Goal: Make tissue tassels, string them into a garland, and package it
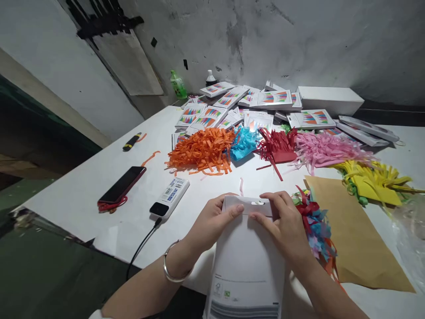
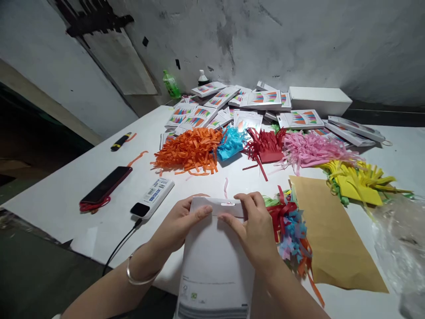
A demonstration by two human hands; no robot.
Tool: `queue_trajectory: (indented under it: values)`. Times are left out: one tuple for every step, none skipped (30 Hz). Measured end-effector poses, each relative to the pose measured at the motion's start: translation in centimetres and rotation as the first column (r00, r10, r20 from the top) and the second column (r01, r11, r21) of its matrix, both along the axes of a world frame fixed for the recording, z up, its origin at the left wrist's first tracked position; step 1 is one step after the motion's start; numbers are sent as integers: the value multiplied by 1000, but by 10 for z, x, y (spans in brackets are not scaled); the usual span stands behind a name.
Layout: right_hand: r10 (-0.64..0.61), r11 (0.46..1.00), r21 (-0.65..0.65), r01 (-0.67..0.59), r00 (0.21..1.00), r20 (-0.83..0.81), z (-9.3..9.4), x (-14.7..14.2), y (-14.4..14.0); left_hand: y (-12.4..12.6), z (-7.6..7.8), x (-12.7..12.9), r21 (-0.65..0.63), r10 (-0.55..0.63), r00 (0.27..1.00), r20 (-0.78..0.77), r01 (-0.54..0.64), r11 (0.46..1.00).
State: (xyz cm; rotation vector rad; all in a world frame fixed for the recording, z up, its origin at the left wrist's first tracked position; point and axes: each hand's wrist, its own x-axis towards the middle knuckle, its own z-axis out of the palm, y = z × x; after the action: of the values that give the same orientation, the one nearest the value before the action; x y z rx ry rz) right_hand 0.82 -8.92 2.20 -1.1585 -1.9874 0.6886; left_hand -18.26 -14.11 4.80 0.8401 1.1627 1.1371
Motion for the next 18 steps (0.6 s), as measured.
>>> queue_trajectory:
  values:
    - [12,999,-47,-14,999,-32,1,1,1,0,0,0,2,-5,1000,17,5,1000]
    - [27,996,-81,-33,997,-73,2,2,1,0,-1,-1,1,-10,999,36,10,1000]
    - [43,993,-100,-55,992,-118,3,3,2,1,-1,-2,0,-12,999,50,12,1000]
    - [58,991,-108,-76,986,-158,3,4,2,1,-2,-2,-3,-10,998,60,10,1000]
    - [65,990,-110,-87,980,-189,3,5,2,0,-2,-3,-6,-4,998,66,5,1000]
    - [64,991,-101,-86,976,-208,3,5,2,0,-3,-3,-8,2,998,67,-1,1000]
    - [58,993,-85,-78,976,-211,3,5,2,0,-3,-3,-10,6,998,66,-6,1000]
    - [50,995,-71,-65,979,-198,3,4,2,0,-4,-2,-10,10,998,62,-10,1000]
    - [40,996,-66,-52,983,-180,3,3,1,-1,-4,-1,-8,13,998,59,-13,1000]
    - [36,996,-73,-48,986,-163,3,2,1,-1,-4,0,-4,16,998,57,-16,1000]
    - [38,995,-89,-52,987,-154,3,2,1,-1,-4,0,0,16,998,58,-16,1000]
    - [39,992,-111,-57,986,-160,3,2,1,0,-4,-1,1,15,998,63,-16,1000]
    - [35,989,-138,-62,982,-187,4,2,1,0,-4,-3,0,25,997,74,-25,1000]
    - [23,986,-156,-62,970,-240,4,4,0,0,-3,-7,0,45,995,87,-45,999]
    - [12,984,-168,-67,951,-310,3,8,-2,1,-3,-12,2,71,992,101,-72,997]
    - [8,980,-180,-84,922,-387,1,12,-5,1,-2,-19,10,113,987,114,-115,993]
    - [17,974,-193,-118,890,-456,-1,17,-9,2,-1,-26,32,175,976,129,-181,983]
    - [44,963,-209,-170,864,-501,-4,23,-15,4,0,-35,68,255,955,148,-267,961]
